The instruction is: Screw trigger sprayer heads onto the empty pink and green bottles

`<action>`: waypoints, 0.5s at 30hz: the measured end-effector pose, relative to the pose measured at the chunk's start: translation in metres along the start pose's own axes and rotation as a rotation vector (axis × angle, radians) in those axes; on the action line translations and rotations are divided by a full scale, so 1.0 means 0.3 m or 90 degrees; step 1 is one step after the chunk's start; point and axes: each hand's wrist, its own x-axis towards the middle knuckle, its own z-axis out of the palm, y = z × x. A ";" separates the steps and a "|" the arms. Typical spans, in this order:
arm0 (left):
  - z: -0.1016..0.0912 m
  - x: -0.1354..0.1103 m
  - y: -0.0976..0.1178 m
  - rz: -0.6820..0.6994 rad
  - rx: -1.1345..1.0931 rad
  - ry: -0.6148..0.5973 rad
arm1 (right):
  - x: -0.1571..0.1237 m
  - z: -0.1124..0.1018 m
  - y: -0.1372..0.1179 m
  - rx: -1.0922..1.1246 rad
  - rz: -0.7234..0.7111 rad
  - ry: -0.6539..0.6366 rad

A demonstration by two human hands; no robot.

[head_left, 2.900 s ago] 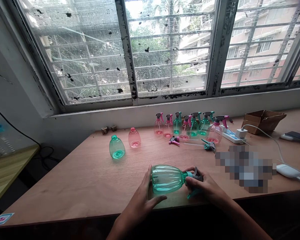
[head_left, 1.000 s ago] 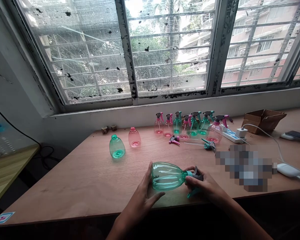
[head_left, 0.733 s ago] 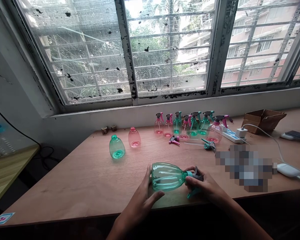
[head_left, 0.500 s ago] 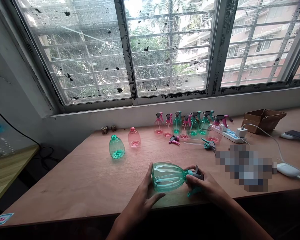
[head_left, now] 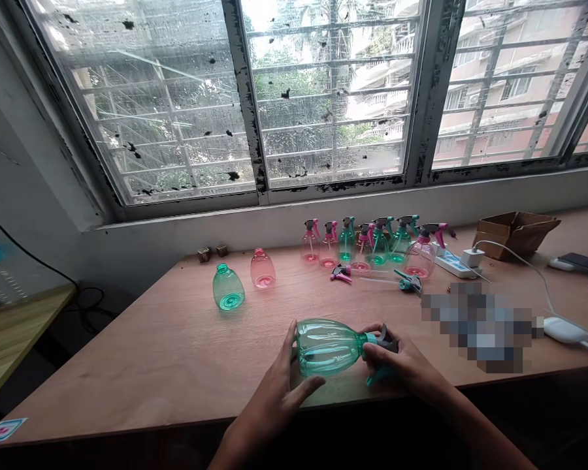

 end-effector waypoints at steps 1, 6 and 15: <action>0.000 0.000 0.004 -0.002 -0.003 -0.001 | 0.000 0.000 0.000 -0.001 -0.001 0.000; 0.001 -0.005 0.023 -0.005 -0.013 -0.013 | 0.000 -0.002 0.008 -0.002 -0.003 0.000; 0.009 -0.003 0.009 0.034 -0.006 -0.006 | 0.000 -0.006 0.016 -0.001 -0.008 0.001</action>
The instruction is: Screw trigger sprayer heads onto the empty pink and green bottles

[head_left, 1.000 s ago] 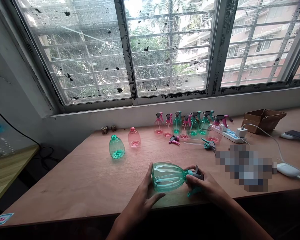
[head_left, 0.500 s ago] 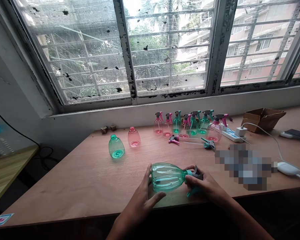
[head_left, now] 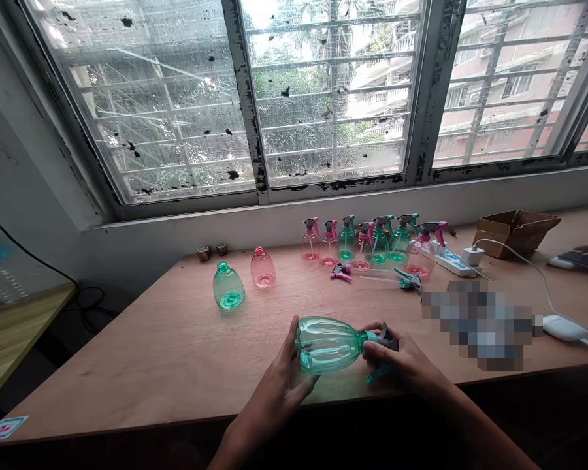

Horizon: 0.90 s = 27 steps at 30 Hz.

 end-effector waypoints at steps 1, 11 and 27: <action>0.001 0.001 -0.002 -0.002 -0.006 -0.004 | 0.000 0.000 0.000 -0.001 -0.001 0.000; -0.009 0.003 -0.013 -0.019 -0.011 0.035 | -0.001 0.005 -0.008 -0.002 0.002 -0.001; -0.005 0.004 -0.026 -0.006 -0.042 0.016 | -0.003 0.008 -0.010 -0.003 0.001 0.012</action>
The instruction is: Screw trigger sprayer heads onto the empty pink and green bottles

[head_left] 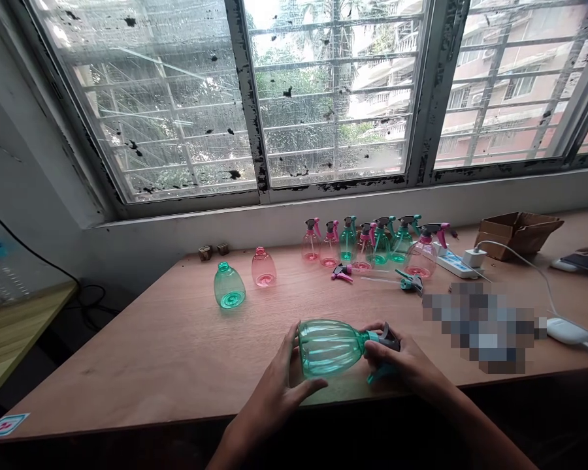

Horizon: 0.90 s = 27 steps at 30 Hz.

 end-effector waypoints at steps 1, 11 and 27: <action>0.001 0.001 -0.001 0.000 0.001 0.001 | 0.001 0.000 0.000 0.000 0.000 0.002; -0.001 -0.002 -0.015 -0.021 0.031 0.023 | -0.002 0.000 -0.005 -0.007 0.008 -0.004; 0.000 0.002 0.013 -0.035 0.011 0.036 | 0.004 -0.001 0.003 0.011 0.000 -0.010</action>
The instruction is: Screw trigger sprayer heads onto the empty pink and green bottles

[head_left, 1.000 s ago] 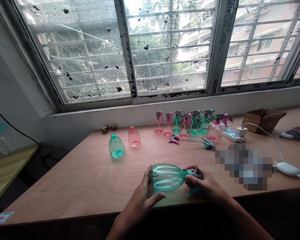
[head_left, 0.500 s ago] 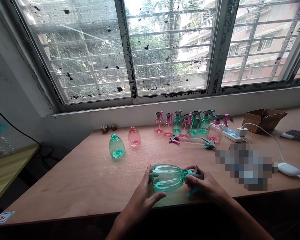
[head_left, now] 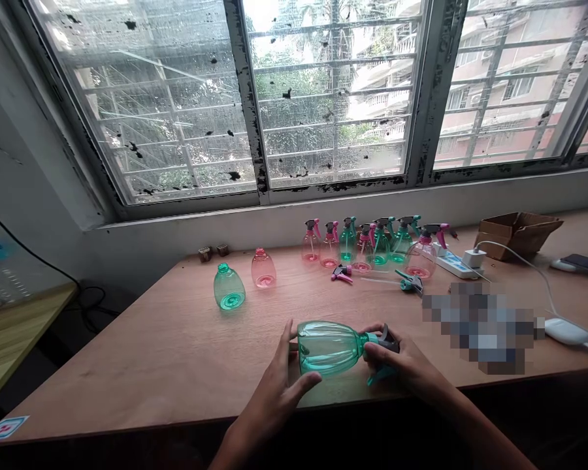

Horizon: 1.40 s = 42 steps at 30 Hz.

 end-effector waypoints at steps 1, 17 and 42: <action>-0.001 0.000 -0.002 -0.004 0.001 0.000 | 0.000 0.000 -0.001 0.001 0.000 0.000; 0.002 0.004 -0.010 0.030 0.066 -0.004 | 0.003 -0.002 0.002 -0.007 -0.002 -0.003; -0.008 0.010 0.004 0.060 0.081 0.002 | 0.003 -0.007 0.011 -0.004 -0.008 -0.014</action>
